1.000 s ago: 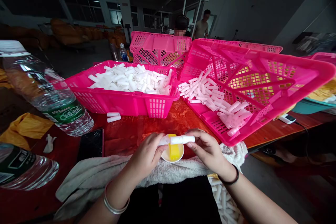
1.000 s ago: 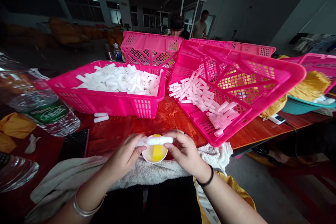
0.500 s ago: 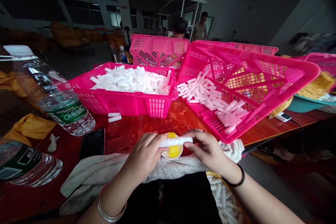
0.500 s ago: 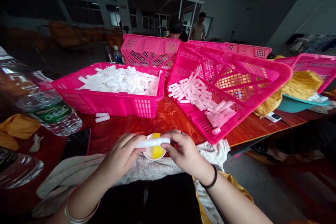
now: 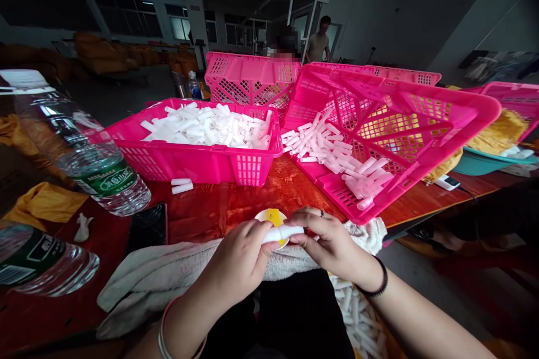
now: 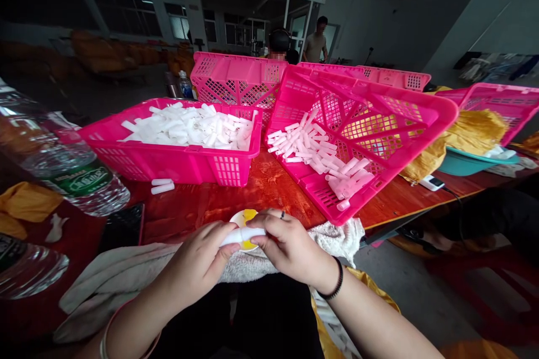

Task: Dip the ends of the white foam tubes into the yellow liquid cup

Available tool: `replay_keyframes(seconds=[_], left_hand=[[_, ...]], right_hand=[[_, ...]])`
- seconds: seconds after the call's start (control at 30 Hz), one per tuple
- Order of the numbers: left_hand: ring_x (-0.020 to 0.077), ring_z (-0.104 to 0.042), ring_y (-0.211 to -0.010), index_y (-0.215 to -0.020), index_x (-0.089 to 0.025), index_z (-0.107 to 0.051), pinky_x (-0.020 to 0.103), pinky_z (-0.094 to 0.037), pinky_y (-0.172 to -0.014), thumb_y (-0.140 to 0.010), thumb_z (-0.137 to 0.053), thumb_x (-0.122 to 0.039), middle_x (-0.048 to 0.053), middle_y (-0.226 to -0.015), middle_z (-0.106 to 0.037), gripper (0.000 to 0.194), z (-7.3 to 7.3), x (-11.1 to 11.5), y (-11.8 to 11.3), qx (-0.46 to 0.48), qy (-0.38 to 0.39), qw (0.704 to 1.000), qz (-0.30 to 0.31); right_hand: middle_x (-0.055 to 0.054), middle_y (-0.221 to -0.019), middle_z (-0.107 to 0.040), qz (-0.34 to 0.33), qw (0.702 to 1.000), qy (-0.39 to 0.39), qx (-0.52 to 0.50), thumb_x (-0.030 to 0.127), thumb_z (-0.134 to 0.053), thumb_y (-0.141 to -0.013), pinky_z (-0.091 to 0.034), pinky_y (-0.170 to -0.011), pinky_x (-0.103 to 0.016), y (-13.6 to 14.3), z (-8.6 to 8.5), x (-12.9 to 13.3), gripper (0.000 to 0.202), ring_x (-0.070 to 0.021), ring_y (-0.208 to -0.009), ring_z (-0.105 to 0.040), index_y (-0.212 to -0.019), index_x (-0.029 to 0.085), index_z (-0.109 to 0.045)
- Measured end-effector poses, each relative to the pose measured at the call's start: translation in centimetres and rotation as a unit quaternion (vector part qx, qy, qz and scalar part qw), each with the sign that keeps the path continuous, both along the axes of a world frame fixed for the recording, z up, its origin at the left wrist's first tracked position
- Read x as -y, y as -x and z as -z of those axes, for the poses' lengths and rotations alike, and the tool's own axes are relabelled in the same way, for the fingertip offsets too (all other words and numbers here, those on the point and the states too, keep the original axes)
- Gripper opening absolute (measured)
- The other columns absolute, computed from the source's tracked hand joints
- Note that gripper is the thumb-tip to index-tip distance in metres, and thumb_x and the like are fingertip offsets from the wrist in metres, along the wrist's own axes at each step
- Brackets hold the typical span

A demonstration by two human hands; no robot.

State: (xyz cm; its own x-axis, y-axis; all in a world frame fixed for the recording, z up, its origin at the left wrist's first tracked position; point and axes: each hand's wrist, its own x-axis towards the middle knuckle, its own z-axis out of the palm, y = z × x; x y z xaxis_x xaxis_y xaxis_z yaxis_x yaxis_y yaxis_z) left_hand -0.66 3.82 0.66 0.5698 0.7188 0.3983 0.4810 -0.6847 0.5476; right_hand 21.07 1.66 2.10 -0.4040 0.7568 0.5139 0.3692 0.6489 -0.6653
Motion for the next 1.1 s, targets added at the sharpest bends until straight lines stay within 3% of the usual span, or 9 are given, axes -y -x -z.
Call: replay_keyframes(seconds=[0.13,0.3,0.5,0.73,0.8,0.83,0.9,1.0,1.1], left_hand=[[0.0142,-0.048,-0.06,-0.08,-0.018,-0.057,0.024,-0.034,-0.053,-0.091,-0.049,-0.043,0.0,-0.067,-0.053,0.028,-0.3,0.8,-0.9,0.104,0.288,0.952,0.02],[0.0039,-0.014,-0.041,-0.079,-0.012,-0.06,0.019,-0.008,-0.04,-0.074,-0.064,-0.056,-0.007,-0.052,-0.035,0.044,-1.0,2.1,-1.8,0.26,0.671,0.69,0.078],[0.0021,-0.011,-0.04,-0.075,-0.012,-0.058,0.016,-0.007,-0.038,-0.075,-0.069,-0.047,-0.007,-0.052,-0.035,0.037,-2.1,3.1,-2.3,0.309,0.699,0.643,0.051],[0.004,-0.009,-0.039,-0.085,-0.012,-0.059,0.015,-0.009,-0.036,-0.091,-0.051,-0.048,-0.008,-0.051,-0.032,0.038,-2.2,2.3,-3.0,0.264,0.811,0.487,0.188],[0.0046,-0.01,-0.037,-0.088,-0.014,-0.059,0.015,-0.01,-0.036,-0.091,-0.045,-0.057,-0.008,-0.049,-0.033,0.045,-1.9,2.5,-3.1,0.241,0.795,0.513,0.216],[0.005,-0.015,-0.037,-0.091,-0.015,-0.059,0.015,-0.014,-0.036,-0.091,-0.042,-0.061,-0.007,-0.05,-0.036,0.049,-1.5,2.6,-3.0,0.231,0.768,0.559,0.211],[0.008,-0.035,-0.044,-0.099,-0.017,-0.059,0.017,-0.029,-0.042,-0.091,-0.04,-0.063,-0.002,-0.06,-0.048,0.051,-0.3,3.0,-2.6,0.202,0.649,0.716,0.159],[0.0182,-0.057,-0.079,-0.107,-0.02,-0.058,0.029,-0.048,-0.072,-0.094,-0.048,-0.045,0.005,-0.088,-0.06,0.03,2.3,3.2,-2.1,0.124,0.322,0.937,0.053],[0.0226,-0.056,-0.102,-0.108,-0.02,-0.059,0.038,-0.047,-0.094,-0.094,-0.044,-0.021,0.008,-0.106,-0.061,0.02,4.8,3.0,-3.1,0.022,0.086,0.99,0.107]], right_hand=[[-0.007,-0.085,-0.064,-0.008,0.999,0.033,0.025,0.03,-0.048,-0.097,-0.05,-0.067,-0.028,0.0,-0.8,-0.3,0.015,-0.0172,-0.075,-0.061,-0.098,0.019,-0.058],[0.001,-0.055,-0.047,0.016,0.999,-0.031,0.03,0.027,-0.036,-0.098,-0.036,-0.05,-0.025,1.5,-0.9,-0.3,0.035,-0.0116,-0.049,-0.044,-0.064,0.022,-0.04],[0.003,-0.048,-0.051,0.055,0.995,0.056,-0.053,0.029,-0.038,-0.099,-0.037,-0.044,-0.02,2.8,-1.0,1.0,0.036,-0.0095,-0.042,-0.046,-0.063,0.022,-0.041],[0.001,-0.061,-0.053,0.071,0.977,0.177,-0.097,0.045,-0.042,-0.098,-0.042,-0.051,-0.022,0.3,-2.6,1.9,0.039,-0.0115,-0.056,-0.051,-0.071,0.018,-0.051],[0.001,-0.066,-0.052,0.063,0.98,0.166,-0.085,0.046,-0.045,-0.097,-0.042,-0.054,-0.021,-0.8,-2.9,2.4,0.037,-0.0115,-0.06,-0.05,-0.074,0.018,-0.053],[0.0,-0.067,-0.052,0.056,0.982,0.163,-0.077,0.045,-0.048,-0.096,-0.042,-0.054,-0.021,-1.4,-2.8,2.8,0.035,-0.0114,-0.06,-0.05,-0.075,0.017,-0.054],[0.0,-0.068,-0.053,0.072,0.978,0.17,-0.095,0.044,-0.054,-0.093,-0.042,-0.052,-0.021,-2.8,-1.6,3.7,0.03,-0.0108,-0.058,-0.05,-0.079,0.017,-0.055],[0.003,-0.059,-0.053,0.228,0.929,0.171,-0.234,0.046,-0.063,-0.087,-0.041,-0.041,-0.02,-4.5,2.6,5.1,0.03,-0.0099,-0.046,-0.048,-0.079,0.019,-0.053],[0.001,-0.059,-0.057,0.367,0.849,0.173,-0.339,0.05,-0.069,-0.08,-0.049,-0.042,-0.025,-4.2,8.1,6.3,0.035,-0.0148,-0.046,-0.056,-0.08,0.021,-0.05]])
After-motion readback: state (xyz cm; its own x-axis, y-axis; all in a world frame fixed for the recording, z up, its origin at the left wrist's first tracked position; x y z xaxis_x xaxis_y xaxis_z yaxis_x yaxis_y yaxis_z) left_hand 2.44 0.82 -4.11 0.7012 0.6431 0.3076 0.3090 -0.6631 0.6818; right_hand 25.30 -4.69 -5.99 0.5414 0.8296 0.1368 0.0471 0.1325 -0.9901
